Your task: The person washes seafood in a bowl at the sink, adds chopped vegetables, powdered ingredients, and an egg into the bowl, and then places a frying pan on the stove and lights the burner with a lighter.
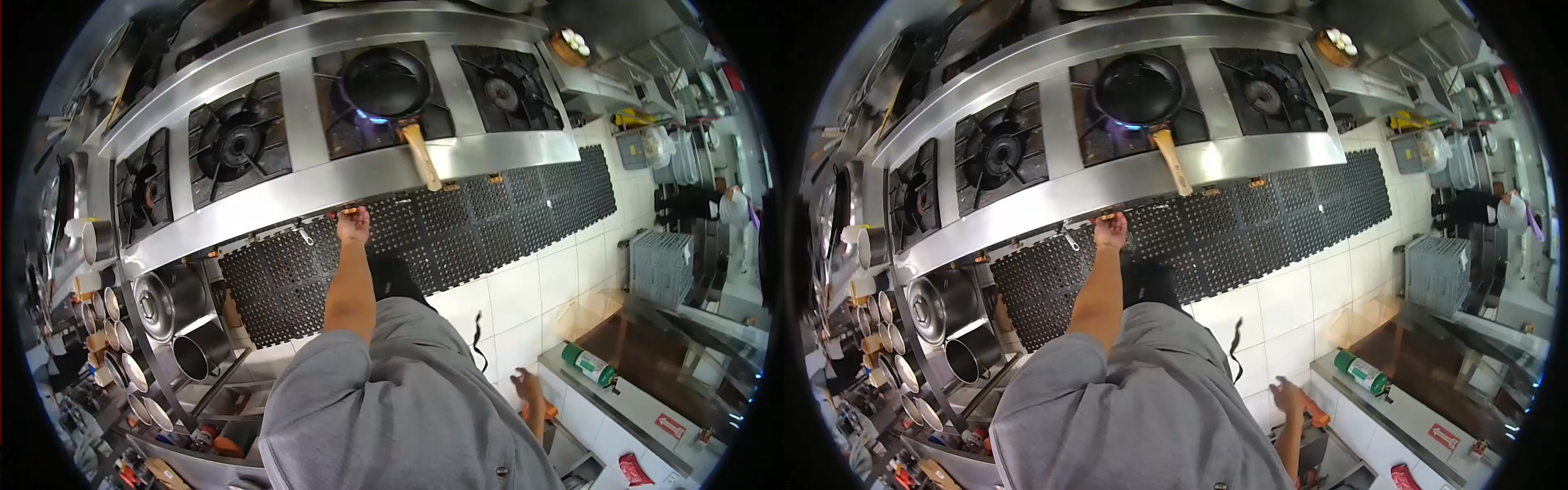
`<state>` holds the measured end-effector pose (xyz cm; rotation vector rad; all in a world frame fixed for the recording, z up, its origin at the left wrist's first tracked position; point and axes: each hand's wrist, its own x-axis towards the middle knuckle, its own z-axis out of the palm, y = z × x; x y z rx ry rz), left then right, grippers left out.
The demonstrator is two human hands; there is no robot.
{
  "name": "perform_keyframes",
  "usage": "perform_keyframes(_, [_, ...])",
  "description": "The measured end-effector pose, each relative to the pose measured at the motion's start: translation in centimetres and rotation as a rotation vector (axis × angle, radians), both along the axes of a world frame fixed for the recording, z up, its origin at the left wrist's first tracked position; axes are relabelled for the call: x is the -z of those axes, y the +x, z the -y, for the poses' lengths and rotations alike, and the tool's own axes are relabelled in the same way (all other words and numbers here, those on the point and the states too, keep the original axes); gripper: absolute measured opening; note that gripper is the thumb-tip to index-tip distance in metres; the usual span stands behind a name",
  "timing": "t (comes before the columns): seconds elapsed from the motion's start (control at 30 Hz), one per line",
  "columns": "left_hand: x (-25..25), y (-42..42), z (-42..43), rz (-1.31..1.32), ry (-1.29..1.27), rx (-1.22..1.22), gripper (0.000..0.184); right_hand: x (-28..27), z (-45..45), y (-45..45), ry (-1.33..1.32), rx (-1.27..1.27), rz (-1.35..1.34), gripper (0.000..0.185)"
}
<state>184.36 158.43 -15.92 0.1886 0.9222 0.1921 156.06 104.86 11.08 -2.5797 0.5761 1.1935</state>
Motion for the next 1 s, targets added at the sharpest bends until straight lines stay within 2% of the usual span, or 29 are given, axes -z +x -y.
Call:
perform_keyframes(0.03, [-0.1, 0.2, 0.1, -0.025, 0.004, -0.066, 0.04, 0.1, 1.0, 1.3, -0.005, 0.016, -0.001, 0.045])
perform_keyframes(0.07, [-0.2, 0.5, 0.3, -0.049, 0.008, -0.127, 0.039, 0.2, 1.9, 2.6, -0.015, -0.024, 0.115, 0.04])
perform_keyframes(0.2, [0.3, -0.2, 0.0, -0.082, 0.046, -0.049, 0.041, 0.7, 2.6, 9.5, 0.219, 0.037, 0.375, 0.036])
perform_keyframes(0.27, [-0.6, -0.3, 0.6, -0.114, 0.097, -0.067, 0.047, 1.2, 3.6, 12.0, 0.285, 0.061, 0.345, 0.037])
perform_keyframes(0.37, [-2.4, -1.0, 2.5, -0.302, 0.031, -0.123, 0.07, 3.1, 7.5, 14.7, 0.355, 0.116, 0.314, 0.038])
perform_keyframes(0.4, [-2.7, -1.3, 3.2, -0.311, 0.045, -0.117, 0.07, 3.7, 9.5, 15.8, 0.381, 0.139, 0.282, 0.038])
perform_keyframes(0.47, [-1.6, -2.6, 4.8, -0.435, 0.075, 0.101, 0.069, 5.4, 14.0, 17.6, 0.348, 0.18, 0.254, 0.038])
perform_keyframes(0.5, [-0.6, -2.9, 6.5, -0.594, 0.324, 0.474, 0.066, 5.9, 16.1, 18.8, 0.3, 0.208, 0.238, 0.039])
perform_keyframes(0.53, [-1.5, -2.6, 8.9, -0.718, 0.436, 0.779, 0.06, 5.8, 17.6, 19.9, 0.226, 0.244, 0.286, 0.03])
perform_keyframes(0.57, [-2.4, -2.3, 11.2, -0.826, 0.532, 1.096, 0.055, 6.2, 19.9, 20.5, 0.232, 0.26, 0.284, 0.03])
perform_keyframes(0.6, [-4.3, -1.2, 13.9, -0.892, 0.49, 1.35, 0.05, 7.7, 22.7, 20.2, 0.196, 0.294, 0.178, 0.031])
perform_keyframes(0.63, [-4.1, -1.5, 16.3, -0.726, 0.723, 1.738, 0.045, 9.2, 25.3, 19.8, 0.149, 0.347, 0.087, 0.034])
perform_keyframes(0.67, [-5.5, 1.9, 19.9, -0.618, 0.823, 1.994, 0.042, 10.2, 26.8, 19.2, 0.176, 0.484, 0.13, 0.038])
perform_keyframes(0.7, [-7.1, 5.5, 23.6, -0.486, 0.946, 2.227, 0.038, 11.1, 28.2, 18.7, 0.218, 0.628, 0.129, 0.035])
perform_keyframes(0.77, [-11.8, 13.1, 31.5, -0.437, 0.943, 2.407, 0.036, 11.5, 29.1, 18.1, 0.378, 0.887, 0.391, 0.032])
perform_keyframes(0.83, [-9.8, 18.8, 35.8, -0.262, 0.947, 2.413, 0.037, 11.1, 30.2, 18.9, 0.281, 0.843, 0.279, 0.033])
perform_keyframes(0.9, [-8.3, 24.8, 41.1, -0.145, 0.981, 2.399, 0.039, 14.6, 30.9, 17.6, 0.349, 1.064, 0.311, 0.026])
perform_keyframes(0.97, [-11.7, 30.8, 50.2, -0.316, 0.892, 2.322, 0.045, 18.5, 32.7, 17.2, 0.389, 1.158, 0.051, 0.029])
perform_keyframes(1.0, [-9.7, 33.4, 52.9, -0.243, 0.948, 2.385, 0.051, 19.8, 35.8, 20.0, 0.396, 1.172, 0.087, 0.029])
